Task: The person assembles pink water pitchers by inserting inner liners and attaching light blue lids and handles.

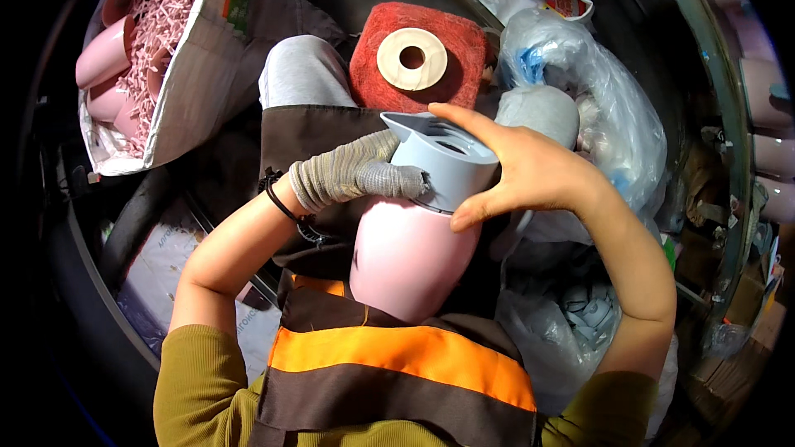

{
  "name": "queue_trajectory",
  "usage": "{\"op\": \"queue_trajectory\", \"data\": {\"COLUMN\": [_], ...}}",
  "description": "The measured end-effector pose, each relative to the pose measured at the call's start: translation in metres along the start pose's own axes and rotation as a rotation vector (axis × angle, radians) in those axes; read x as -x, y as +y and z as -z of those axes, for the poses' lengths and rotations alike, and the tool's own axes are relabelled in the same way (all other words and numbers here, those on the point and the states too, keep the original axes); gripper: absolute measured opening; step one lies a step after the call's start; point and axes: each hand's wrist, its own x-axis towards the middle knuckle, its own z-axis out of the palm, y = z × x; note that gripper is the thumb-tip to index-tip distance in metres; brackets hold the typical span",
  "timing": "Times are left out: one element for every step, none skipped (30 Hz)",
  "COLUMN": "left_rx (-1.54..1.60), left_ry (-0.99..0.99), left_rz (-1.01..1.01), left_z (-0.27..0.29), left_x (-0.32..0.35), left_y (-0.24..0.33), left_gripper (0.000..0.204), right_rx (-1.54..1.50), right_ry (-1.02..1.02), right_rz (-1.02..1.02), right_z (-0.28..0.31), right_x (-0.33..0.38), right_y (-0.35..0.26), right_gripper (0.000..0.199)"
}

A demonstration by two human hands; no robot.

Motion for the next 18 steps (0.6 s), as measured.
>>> {"op": "queue_trajectory", "data": {"left_rx": [-0.059, -0.052, -0.044, -0.038, -0.064, -0.080, -0.096, -0.117, 0.120, 0.020, -0.197, -0.411, -0.814, -1.217, -1.479, -1.584, -1.646, -1.708], "left_ry": [0.004, -0.001, -0.006, -0.012, -0.005, -0.049, -0.095, -0.133, -0.061, 0.068, 0.260, 0.453, 0.527, 0.599, 0.661, 0.654, 0.671, 0.705], "left_rz": [0.037, 0.019, 0.001, -0.016, -0.007, 0.014, 0.037, 0.055, -0.022, -0.169, -0.191, -0.216, -0.183, -0.145, -0.240, -0.029, -0.065, -0.103], "left_z": [0.001, 0.002, 0.001, 0.000, -0.001, 0.004, 0.011, 0.021, 0.031, 0.052, 0.062, 0.068, 0.070, 0.069, 0.069, 0.065, 0.067, 0.074], "left_x": [0.001, 0.002, 0.000, 0.000, -0.001, -0.002, -0.004, -0.006, -0.017, -0.014, -0.026, -0.038, -0.048, -0.061, -0.073, -0.083, -0.090, -0.094], "left_y": [-0.002, -0.002, -0.002, -0.001, 0.003, 0.010, 0.019, 0.028, 0.026, 0.029, 0.035, 0.039, 0.041, 0.042, 0.032, 0.019, 0.007, -0.004], "left_gripper": [0.053, 0.053, 0.054, 0.054, 0.050, 0.049, 0.048, 0.047, 0.043, 0.041, 0.046, 0.052, 0.059, 0.067, 0.077, 0.078, 0.078, 0.079], "right_rx": [0.003, 0.006, 0.017, 0.001, -0.012, -0.027, -0.024, -0.021, -0.020, -0.020, -0.017, -0.020, -0.024, -0.030, -0.017, 0.010, 0.040, 0.080], "right_ry": [-0.007, -0.015, -0.006, 0.001, 0.018, 0.036, 0.058, 0.058, 0.066, 0.076, 0.085, 0.107, 0.130, 0.150, 0.184, 0.184, 0.197, 0.206], "right_rz": [0.006, 0.014, 0.017, 0.029, 0.038, 0.046, 0.050, 0.045, 0.037, 0.029, -0.006, -0.013, -0.020, -0.028, 0.046, 0.042, 0.033, 0.032], "right_z": [-0.001, -0.002, -0.003, -0.004, -0.003, -0.004, -0.005, -0.003, -0.003, -0.002, 0.000, 0.002, 0.003, 0.005, 0.007, 0.008, 0.009, 0.011], "right_x": [0.000, 0.000, 0.000, 0.001, 0.003, 0.004, 0.006, 0.007, 0.008, 0.009, 0.012, 0.015, 0.020, 0.024, 0.026, 0.030, 0.035, 0.040], "right_y": [0.000, 0.000, -0.001, 0.001, 0.005, 0.007, 0.008, 0.007, 0.005, 0.004, 0.007, 0.003, -0.001, -0.001, -0.003, -0.007, -0.008, -0.014], "right_gripper": [0.109, 0.110, 0.110, 0.110, 0.110, 0.109, 0.108, 0.108, 0.108, 0.108, 0.107, 0.107, 0.107, 0.107, 0.107, 0.107, 0.107, 0.107]}}
